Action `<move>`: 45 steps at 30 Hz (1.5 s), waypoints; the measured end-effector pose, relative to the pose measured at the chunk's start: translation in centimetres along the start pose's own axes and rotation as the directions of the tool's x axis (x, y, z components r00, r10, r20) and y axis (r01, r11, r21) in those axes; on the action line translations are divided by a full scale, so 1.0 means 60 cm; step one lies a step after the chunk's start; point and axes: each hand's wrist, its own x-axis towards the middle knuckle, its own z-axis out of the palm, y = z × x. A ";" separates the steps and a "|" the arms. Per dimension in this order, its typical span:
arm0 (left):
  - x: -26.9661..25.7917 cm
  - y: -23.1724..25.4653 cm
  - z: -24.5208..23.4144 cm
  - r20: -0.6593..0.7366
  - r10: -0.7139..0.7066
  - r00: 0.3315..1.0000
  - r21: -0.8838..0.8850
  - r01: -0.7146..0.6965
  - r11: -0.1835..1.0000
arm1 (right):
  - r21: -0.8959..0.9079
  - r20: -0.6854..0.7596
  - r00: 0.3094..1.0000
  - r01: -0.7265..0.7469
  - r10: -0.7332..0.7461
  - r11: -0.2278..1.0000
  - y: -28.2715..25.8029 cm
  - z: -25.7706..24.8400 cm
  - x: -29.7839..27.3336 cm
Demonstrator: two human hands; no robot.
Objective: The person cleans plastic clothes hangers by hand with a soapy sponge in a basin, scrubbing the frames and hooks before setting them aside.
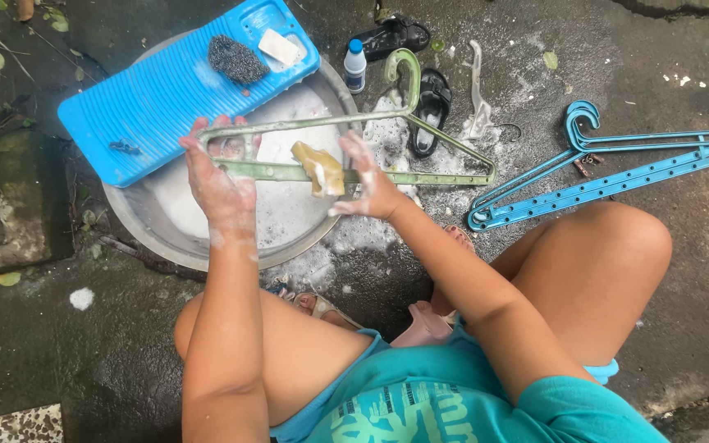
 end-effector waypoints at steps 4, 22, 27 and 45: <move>-0.029 -0.051 0.004 0.250 0.003 0.968 0.054 -0.017 0.998 | -0.098 0.038 0.994 -0.101 0.105 0.990 -0.031 0.087 0.042; -0.055 -0.003 0.065 0.493 0.025 0.870 -0.043 -0.004 0.999 | -0.086 -0.143 0.951 0.265 -0.275 0.960 -0.114 0.031 0.173; -0.057 0.001 0.055 0.438 0.089 0.895 -0.042 -0.079 0.996 | -0.252 0.059 0.978 0.208 -0.200 0.945 -0.031 0.039 0.174; -0.031 -0.009 0.018 0.290 0.063 0.955 -0.131 -0.026 0.991 | -0.242 -0.069 0.707 -0.696 0.704 0.676 0.078 -0.041 0.041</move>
